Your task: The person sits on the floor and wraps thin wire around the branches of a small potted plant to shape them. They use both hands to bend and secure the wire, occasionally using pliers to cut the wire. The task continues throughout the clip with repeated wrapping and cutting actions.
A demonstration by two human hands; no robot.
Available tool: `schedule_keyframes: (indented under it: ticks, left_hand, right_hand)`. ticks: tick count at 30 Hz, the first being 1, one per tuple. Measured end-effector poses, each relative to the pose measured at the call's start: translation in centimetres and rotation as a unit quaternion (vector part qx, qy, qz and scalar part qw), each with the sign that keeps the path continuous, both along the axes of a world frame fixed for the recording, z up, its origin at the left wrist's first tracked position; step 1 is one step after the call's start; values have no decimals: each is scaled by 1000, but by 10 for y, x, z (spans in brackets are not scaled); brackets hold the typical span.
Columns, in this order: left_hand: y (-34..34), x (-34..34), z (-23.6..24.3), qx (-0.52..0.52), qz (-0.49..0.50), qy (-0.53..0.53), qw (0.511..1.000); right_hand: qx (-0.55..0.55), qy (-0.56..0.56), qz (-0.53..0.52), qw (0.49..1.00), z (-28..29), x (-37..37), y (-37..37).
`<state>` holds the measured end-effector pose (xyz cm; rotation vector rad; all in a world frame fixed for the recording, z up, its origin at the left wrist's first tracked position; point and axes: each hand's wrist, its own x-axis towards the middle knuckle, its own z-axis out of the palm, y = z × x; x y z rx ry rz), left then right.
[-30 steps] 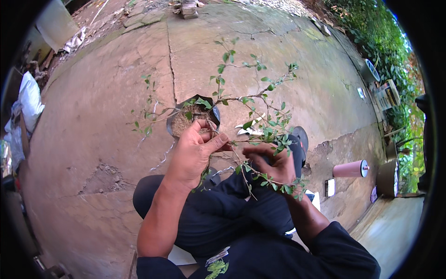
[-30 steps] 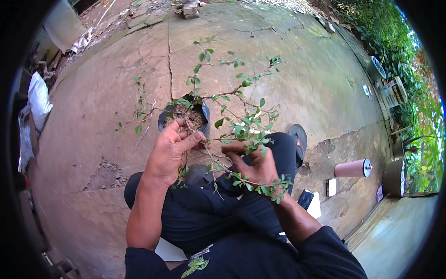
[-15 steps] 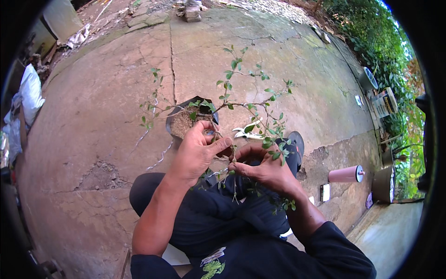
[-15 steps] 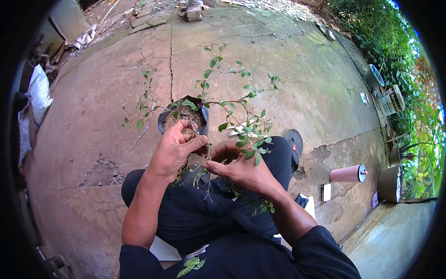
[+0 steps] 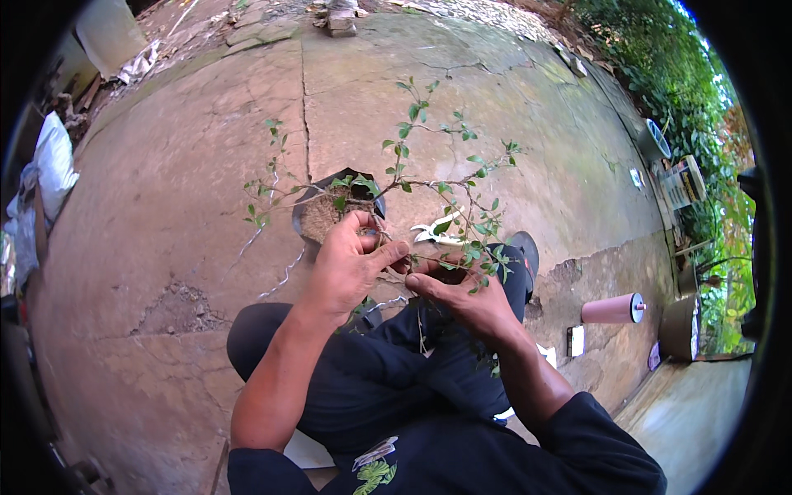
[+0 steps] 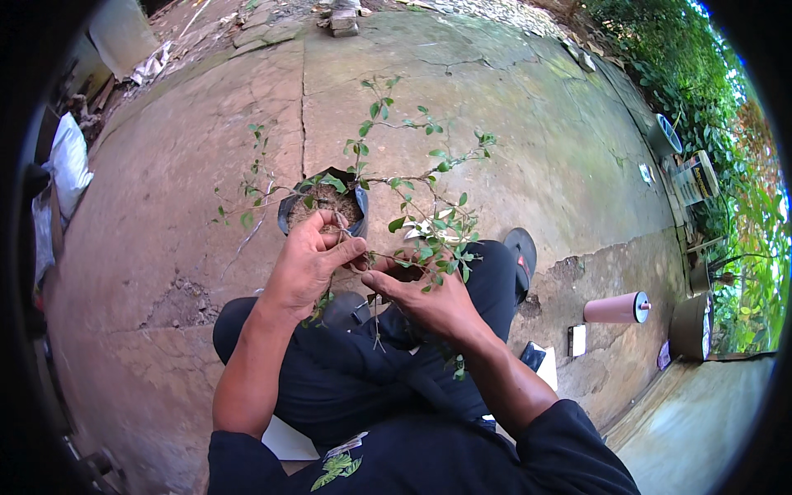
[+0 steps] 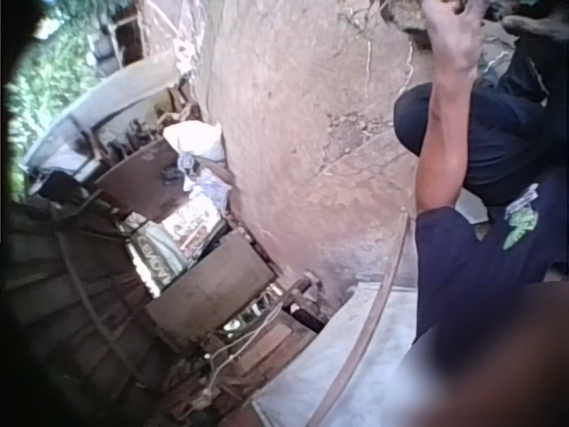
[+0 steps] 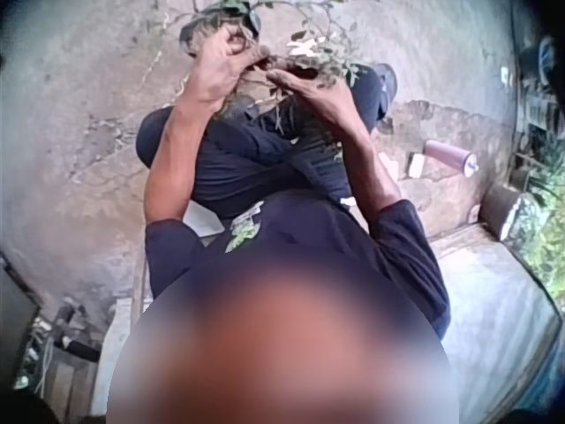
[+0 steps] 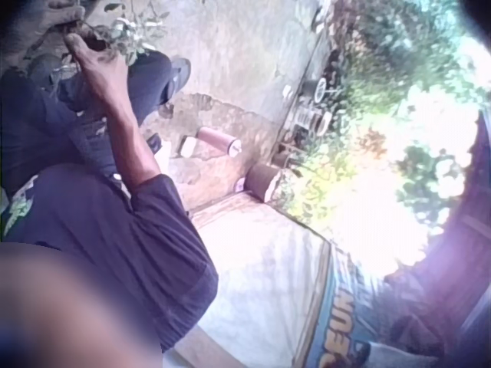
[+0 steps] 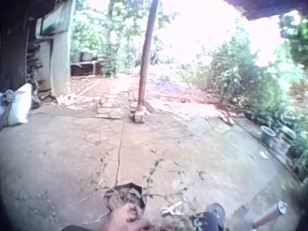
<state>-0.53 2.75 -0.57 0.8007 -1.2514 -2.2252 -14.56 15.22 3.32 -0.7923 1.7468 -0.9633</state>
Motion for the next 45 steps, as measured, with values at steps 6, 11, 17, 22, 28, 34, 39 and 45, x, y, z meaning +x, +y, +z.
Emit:
schedule_keyframes:
  ticks: [6, 11, 17, 22, 28, 34, 39, 45]
  left_hand:
    - [0, -3, -6, -5, -6, 17, 1000]
    - [-4, -1, -5, 24, -7, 36, 999]
    - [-3, 0, 2, 10, 37, 16, 999]
    - [-4, 0, 2, 25, 24, 17, 999]
    - [-3, 0, 2, 35, 28, 30, 999]
    - [0, -3, 0, 59, 46, 96, 993]
    - [-1, -1, -2, 51, 73, 80, 993]
    - [-3, 2, -1, 36, 35, 69, 996]
  right_hand:
    - [-50, -103, 16, 993, -21, 2, -1]
    - [-93, -453, -15, 887, -38, 3, -5]
    - [-225, 189, 18, 956, -31, 12, -2]
    - [-316, 335, 43, 887, -27, 8, -1]
    - [-396, 490, 94, 771, -33, 6, -4]
    - [-391, 296, -73, 868, -38, 22, -9]
    - [-202, -351, -219, 888, -32, 28, -7]
    - [-44, -668, -143, 729, -37, 8, -8]
